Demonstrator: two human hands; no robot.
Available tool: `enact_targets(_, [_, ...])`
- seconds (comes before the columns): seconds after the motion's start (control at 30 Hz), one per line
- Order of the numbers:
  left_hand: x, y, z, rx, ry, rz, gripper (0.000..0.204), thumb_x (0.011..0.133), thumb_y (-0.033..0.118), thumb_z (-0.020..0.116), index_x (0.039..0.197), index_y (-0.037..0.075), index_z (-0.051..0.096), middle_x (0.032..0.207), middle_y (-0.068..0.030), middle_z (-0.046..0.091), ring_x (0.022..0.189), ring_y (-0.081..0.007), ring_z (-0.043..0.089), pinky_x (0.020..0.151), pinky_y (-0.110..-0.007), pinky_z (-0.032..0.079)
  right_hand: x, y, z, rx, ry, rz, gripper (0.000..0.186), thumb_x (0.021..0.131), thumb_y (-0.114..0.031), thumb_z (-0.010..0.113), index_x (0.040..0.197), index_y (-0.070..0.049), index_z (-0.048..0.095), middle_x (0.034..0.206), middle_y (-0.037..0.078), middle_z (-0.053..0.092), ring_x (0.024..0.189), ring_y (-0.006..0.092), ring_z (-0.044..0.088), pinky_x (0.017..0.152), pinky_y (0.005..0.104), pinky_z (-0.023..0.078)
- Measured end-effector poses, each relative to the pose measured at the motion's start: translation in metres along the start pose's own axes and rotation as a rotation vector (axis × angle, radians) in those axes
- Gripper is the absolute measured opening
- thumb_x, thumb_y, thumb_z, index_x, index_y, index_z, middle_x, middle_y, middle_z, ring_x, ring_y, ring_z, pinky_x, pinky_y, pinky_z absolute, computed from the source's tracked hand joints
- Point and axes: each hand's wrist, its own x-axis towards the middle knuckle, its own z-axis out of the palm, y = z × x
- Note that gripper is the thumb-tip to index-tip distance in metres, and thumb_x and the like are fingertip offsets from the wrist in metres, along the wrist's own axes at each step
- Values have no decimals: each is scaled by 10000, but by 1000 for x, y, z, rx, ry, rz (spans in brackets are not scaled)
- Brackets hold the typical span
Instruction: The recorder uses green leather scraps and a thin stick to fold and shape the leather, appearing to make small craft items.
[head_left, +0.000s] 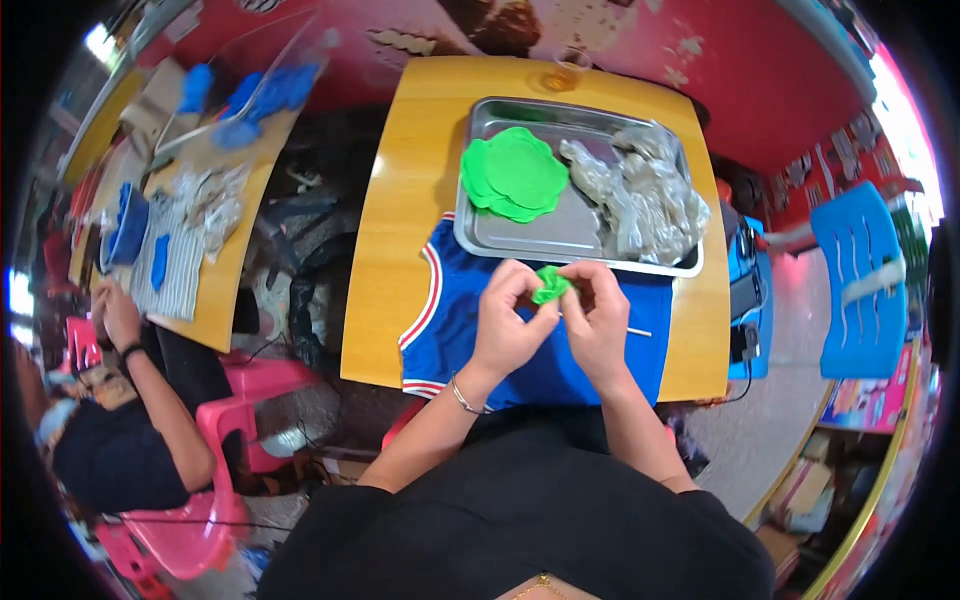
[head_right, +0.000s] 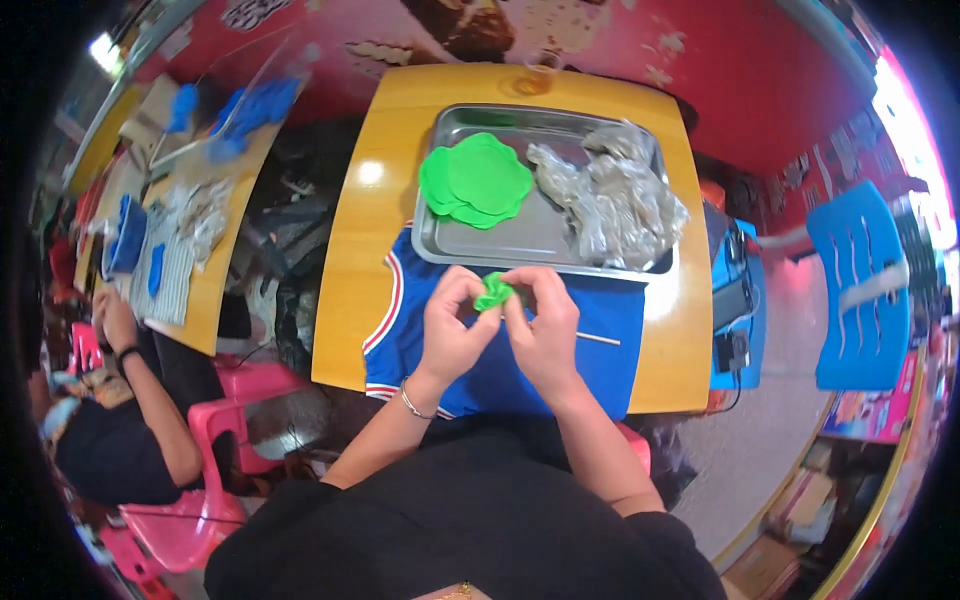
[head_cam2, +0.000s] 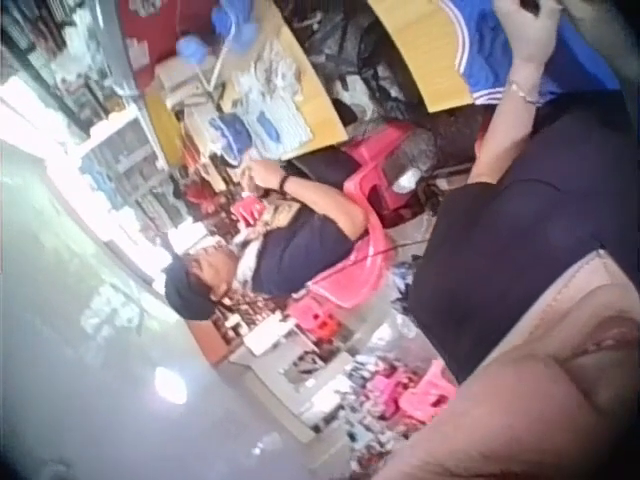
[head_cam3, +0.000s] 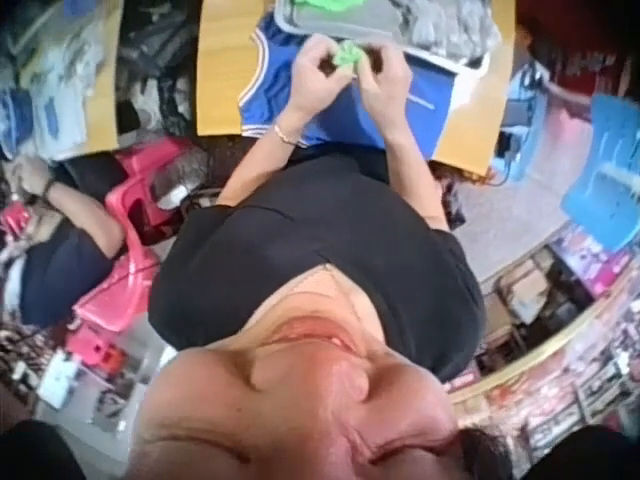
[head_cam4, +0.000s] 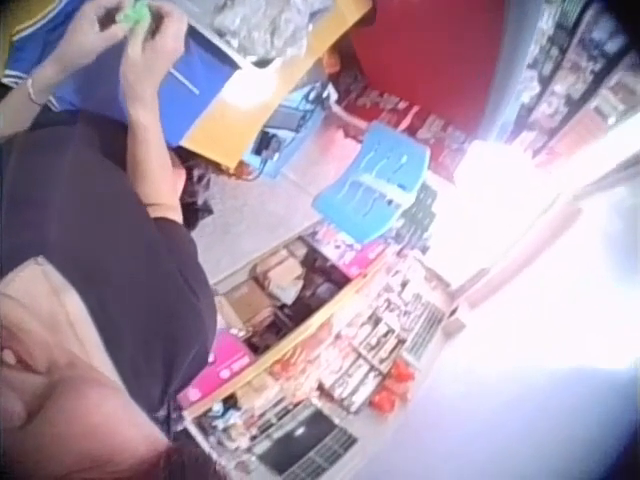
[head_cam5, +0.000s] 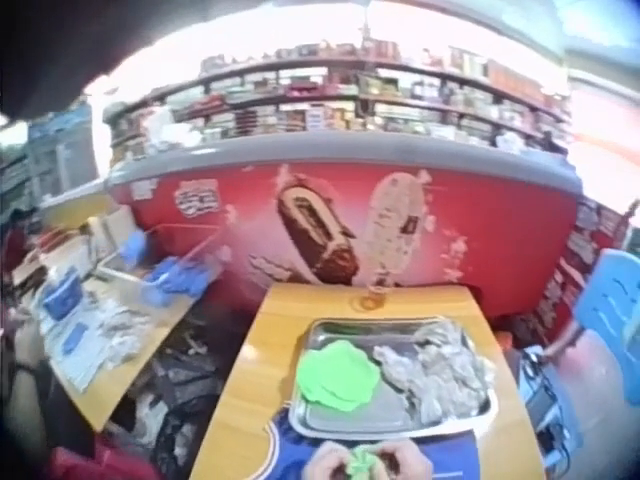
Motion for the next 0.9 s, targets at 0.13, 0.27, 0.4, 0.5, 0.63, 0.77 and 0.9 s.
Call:
enact_targets(0.13, [10,5,2,269,203,154,161,716,-12,665,747,18,510,762,-81,517,615,-168,533,543,-263,443,-2,-1,0,21,-27,27,133,750,28,597,872,17,544,815,110,564,686,182,591,615,275,479])
enact_targets(0.27, [8,4,-2,551,169,397,190,670,-53,660,818,22,567,795,-105,554,677,-236,572,580,-293,473,-1,0,-2,43,-25,14,159,702,24,618,835,4,533,792,111,549,671,210,572,598,300,466])
enact_targets(0.4, [9,5,10,519,182,334,199,675,-55,652,856,14,603,794,-108,535,718,-227,548,607,-272,455,3,0,-4,-126,73,-210,189,676,47,614,836,2,525,820,117,520,727,249,552,639,325,466])
enact_targets(0.5, [6,12,16,300,187,144,114,771,6,644,873,-2,593,831,-61,488,684,-150,503,597,-236,432,4,4,2,-147,114,-158,238,701,62,586,920,17,503,902,142,508,735,252,565,649,330,464])
enact_targets(0.63, [1,5,18,88,65,-42,102,820,51,632,884,-8,580,842,-24,443,694,-86,468,586,-206,402,13,16,-1,65,144,-65,205,755,86,532,949,27,504,894,139,512,763,235,591,664,317,488])
enact_targets(0.77, [5,9,15,-201,-125,-196,69,805,7,605,832,4,541,908,-22,437,751,-67,466,630,-192,402,13,14,-8,236,59,71,196,780,96,497,962,27,511,894,119,583,798,179,629,682,277,500])
enact_targets(0.9, [8,6,17,-305,-69,-183,85,785,-31,580,793,9,506,967,-31,431,804,-72,483,671,-192,415,9,3,-9,280,53,82,171,795,91,489,952,28,511,853,104,611,803,149,622,687,271,499])
